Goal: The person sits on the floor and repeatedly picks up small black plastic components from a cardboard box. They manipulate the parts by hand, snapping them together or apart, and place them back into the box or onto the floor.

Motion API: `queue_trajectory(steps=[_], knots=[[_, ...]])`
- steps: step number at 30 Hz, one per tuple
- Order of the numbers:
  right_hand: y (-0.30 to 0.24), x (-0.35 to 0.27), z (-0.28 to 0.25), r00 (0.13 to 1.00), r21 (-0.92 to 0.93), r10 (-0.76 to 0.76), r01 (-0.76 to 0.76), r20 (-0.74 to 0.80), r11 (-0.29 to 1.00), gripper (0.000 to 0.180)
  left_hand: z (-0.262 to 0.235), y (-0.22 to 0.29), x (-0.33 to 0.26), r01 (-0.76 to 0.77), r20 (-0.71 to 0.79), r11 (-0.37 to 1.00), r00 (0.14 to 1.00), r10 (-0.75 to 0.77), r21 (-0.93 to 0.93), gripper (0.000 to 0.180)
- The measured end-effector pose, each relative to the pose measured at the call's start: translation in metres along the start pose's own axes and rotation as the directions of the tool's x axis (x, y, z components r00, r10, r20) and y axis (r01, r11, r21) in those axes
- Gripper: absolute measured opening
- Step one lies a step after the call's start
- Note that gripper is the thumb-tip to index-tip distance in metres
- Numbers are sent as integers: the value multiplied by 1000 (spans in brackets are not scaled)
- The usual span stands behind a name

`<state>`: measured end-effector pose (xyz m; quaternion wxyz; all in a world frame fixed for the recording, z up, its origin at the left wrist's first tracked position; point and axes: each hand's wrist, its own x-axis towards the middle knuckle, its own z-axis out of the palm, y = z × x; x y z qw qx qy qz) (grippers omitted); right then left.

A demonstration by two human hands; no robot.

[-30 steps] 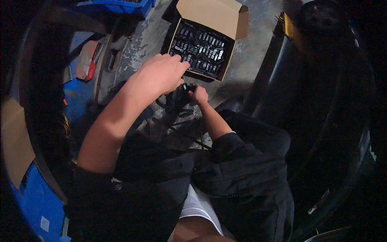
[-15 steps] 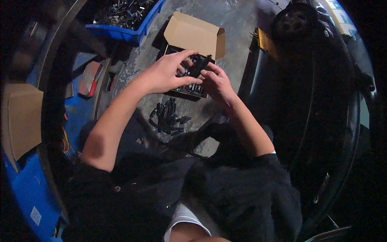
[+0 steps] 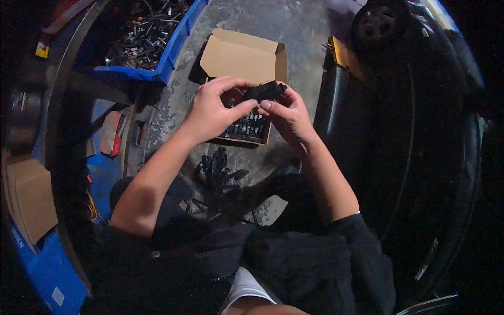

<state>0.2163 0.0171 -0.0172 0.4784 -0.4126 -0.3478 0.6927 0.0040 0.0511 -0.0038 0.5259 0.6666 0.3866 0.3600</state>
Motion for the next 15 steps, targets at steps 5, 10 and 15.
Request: queue_trajectory(steps=[5,10,15], knots=[[-28,-18,-5,995,-153,-79,68,-66,986,36,23,5,12,-141,-11,989,990,142,50,31],[-38,-28,-15,988,-322,-141,112,-69,940,34,32,3,10,-177,-21,983,984,178,52,33],[-37,-27,-14,986,-425,-166,138,-30,895,33,29,-2,7,-126,-4,992,992,126,27,34]])
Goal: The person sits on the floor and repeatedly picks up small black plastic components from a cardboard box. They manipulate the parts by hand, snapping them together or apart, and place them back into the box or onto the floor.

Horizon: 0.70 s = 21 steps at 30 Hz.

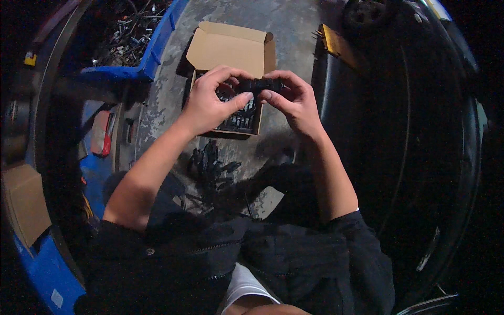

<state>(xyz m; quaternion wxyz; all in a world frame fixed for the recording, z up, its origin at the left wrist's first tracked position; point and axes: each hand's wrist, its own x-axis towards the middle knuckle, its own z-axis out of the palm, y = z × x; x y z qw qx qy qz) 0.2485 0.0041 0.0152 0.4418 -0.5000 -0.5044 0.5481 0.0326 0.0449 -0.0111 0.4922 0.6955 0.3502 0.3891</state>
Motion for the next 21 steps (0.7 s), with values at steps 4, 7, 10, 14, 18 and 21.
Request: queue_trajectory(steps=[4,7,10,14,18,21], knots=[[3,3,6,999,-85,24,-22,25,996,32,-14,-2,0,143,149,989,979,-137,-31,33],[8,6,6,995,-87,60,-53,81,995,30,-26,-5,1,19,161,993,986,-37,113,32],[16,8,5,987,-121,96,-81,129,989,31,-35,-8,1,-89,150,959,987,50,271,30],[19,9,9,967,-391,180,-97,181,915,36,-35,-13,-8,-160,226,892,972,67,423,29],[22,8,18,963,-588,94,76,254,805,35,-27,-15,-22,-268,262,778,955,137,569,30],[24,4,24,953,-627,9,192,303,755,34,-22,-18,-31,-221,251,761,965,79,610,31]])
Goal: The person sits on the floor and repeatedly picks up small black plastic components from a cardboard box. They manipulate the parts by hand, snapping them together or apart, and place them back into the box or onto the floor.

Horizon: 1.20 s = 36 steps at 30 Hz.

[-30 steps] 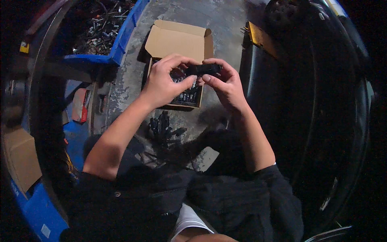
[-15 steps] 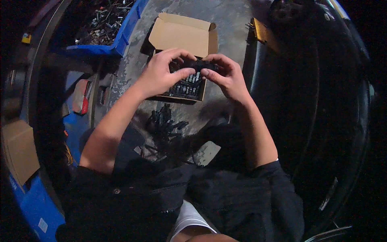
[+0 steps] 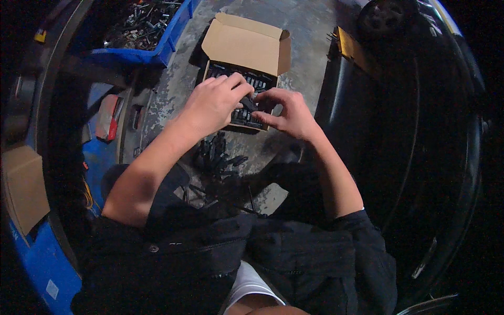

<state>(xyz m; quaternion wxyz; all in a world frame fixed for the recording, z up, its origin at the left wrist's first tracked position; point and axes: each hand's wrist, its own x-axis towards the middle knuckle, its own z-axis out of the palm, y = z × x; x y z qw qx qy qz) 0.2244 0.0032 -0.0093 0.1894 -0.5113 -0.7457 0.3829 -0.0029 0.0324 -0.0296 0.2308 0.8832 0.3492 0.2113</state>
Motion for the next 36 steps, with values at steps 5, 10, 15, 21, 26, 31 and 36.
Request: queue_trajectory(steps=[5,10,15,21,26,31,36], knots=[[-4,-2,15,998,-44,-61,60,-28,997,34,-3,2,-15,160,86,980,985,-150,-119,29],[-11,-2,25,991,145,-16,35,-131,989,34,-7,-6,-28,218,59,897,976,-212,-385,30],[-12,1,19,972,557,223,-143,-79,818,34,-17,-9,-21,269,122,622,955,-270,-735,40],[1,0,22,956,740,282,-130,-83,660,33,-17,-7,-11,333,216,379,923,-319,-863,41],[-2,-2,16,955,635,263,-121,-134,763,35,-11,-7,-7,345,222,368,915,-338,-864,41],[-3,-1,11,953,242,38,38,-300,969,27,-1,-6,-4,344,222,345,911,-347,-873,40],[-4,0,9,929,-114,-166,136,-331,984,23,6,-7,-1,337,197,347,904,-380,-875,38]])
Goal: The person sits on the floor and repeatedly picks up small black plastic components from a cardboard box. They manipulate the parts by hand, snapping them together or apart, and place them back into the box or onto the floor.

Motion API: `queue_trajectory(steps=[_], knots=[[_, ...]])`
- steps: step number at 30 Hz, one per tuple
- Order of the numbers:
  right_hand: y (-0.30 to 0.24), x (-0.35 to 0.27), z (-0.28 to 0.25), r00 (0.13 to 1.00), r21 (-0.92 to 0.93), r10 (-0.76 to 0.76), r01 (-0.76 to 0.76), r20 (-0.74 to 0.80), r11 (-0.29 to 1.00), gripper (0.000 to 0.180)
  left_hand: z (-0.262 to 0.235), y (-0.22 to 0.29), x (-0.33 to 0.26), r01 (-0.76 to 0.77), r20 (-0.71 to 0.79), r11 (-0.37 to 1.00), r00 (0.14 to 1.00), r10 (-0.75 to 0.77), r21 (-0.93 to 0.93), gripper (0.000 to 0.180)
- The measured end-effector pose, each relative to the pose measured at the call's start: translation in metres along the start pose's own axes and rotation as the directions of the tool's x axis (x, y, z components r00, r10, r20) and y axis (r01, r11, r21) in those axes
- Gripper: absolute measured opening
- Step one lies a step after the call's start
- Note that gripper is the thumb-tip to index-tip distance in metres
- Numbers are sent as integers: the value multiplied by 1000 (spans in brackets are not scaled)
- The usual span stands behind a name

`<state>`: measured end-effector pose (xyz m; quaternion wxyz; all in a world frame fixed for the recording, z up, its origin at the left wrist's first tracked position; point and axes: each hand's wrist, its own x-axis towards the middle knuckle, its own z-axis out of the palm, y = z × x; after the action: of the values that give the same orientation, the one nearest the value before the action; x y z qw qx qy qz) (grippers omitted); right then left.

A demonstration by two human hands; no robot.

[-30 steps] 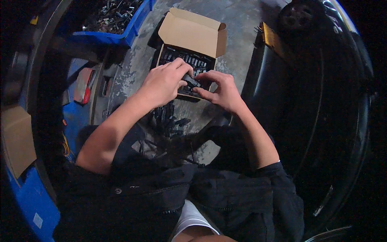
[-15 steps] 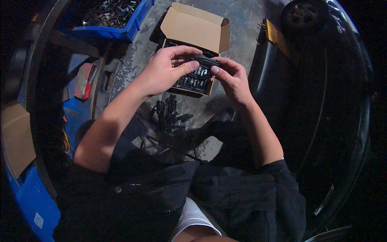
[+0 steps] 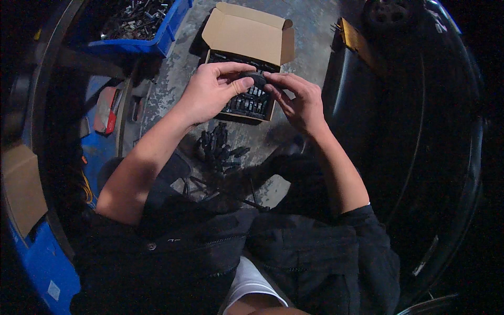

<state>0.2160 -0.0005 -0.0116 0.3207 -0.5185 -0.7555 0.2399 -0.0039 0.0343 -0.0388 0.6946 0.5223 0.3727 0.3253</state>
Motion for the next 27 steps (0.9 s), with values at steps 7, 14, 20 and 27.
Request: queue_trajectory(steps=[7,14,20,27], knots=[[-8,0,1,1000,-59,-12,11,-19,998,17,-1,10,0,79,-21,997,997,-80,-14,35],[-13,-1,5,997,-33,25,-28,-79,999,13,1,14,-1,97,-23,991,995,-100,-90,33],[-16,-1,7,992,-78,-63,54,-113,995,12,1,13,-2,67,-49,994,996,-71,-90,32],[-16,-3,10,985,-125,-89,70,-151,990,12,5,10,-1,67,-69,988,995,-77,-138,31]])
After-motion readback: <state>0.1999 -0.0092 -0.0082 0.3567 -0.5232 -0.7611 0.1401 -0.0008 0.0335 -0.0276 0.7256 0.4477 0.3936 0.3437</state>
